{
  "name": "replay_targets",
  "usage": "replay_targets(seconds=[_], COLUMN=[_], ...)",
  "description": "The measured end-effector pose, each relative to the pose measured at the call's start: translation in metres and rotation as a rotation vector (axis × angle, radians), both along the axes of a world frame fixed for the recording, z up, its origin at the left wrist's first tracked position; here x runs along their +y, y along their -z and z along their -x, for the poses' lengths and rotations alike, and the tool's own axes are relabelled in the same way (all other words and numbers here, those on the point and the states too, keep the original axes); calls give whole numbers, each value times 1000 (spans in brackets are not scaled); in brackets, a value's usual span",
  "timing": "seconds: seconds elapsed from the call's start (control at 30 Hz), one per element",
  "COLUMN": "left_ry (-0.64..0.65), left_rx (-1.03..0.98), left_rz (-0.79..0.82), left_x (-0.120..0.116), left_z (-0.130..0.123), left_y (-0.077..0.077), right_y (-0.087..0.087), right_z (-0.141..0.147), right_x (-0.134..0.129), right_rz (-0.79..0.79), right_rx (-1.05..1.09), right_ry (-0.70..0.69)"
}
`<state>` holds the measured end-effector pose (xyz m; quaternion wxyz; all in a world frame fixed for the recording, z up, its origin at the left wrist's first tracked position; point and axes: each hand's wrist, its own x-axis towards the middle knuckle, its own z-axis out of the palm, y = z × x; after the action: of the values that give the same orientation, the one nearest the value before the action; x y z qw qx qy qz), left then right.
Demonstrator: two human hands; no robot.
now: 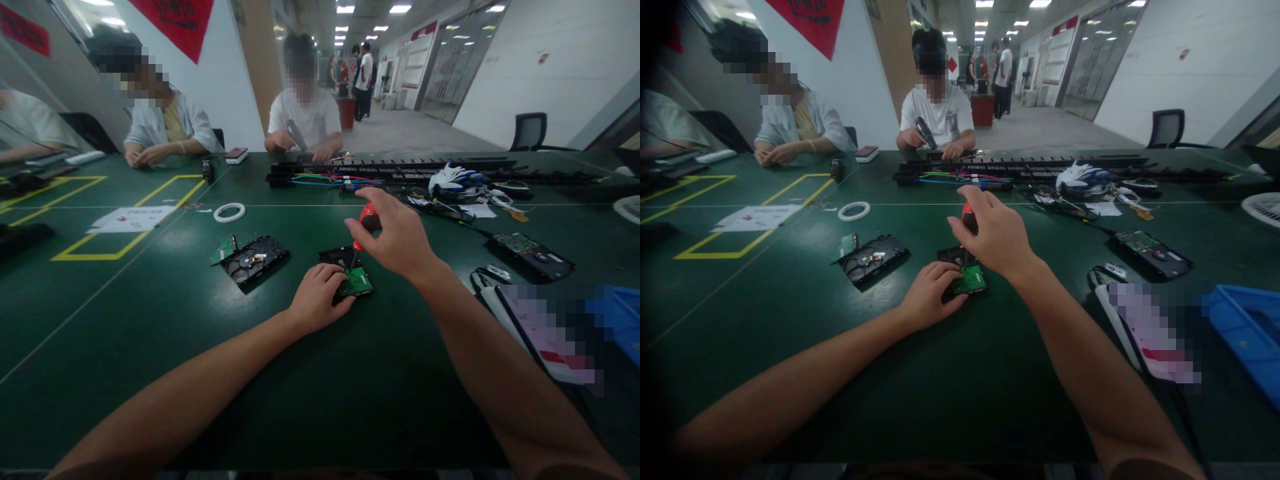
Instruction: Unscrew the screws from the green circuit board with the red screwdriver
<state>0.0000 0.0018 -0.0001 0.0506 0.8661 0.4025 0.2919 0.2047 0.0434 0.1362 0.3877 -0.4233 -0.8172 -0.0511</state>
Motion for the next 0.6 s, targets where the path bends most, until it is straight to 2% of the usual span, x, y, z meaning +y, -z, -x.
replay_targets(seconds=[0.3, 0.6], left_ry=[-5, -2], left_rx=[4, -4], left_rz=[9, 5], left_x=[0, -1], left_z=[0, 0], left_y=[0, -1], right_y=[1, -3], right_z=[-1, 0], right_x=[5, -1], right_rz=[-105, -59], right_rx=[42, 3], right_ry=[-34, -11])
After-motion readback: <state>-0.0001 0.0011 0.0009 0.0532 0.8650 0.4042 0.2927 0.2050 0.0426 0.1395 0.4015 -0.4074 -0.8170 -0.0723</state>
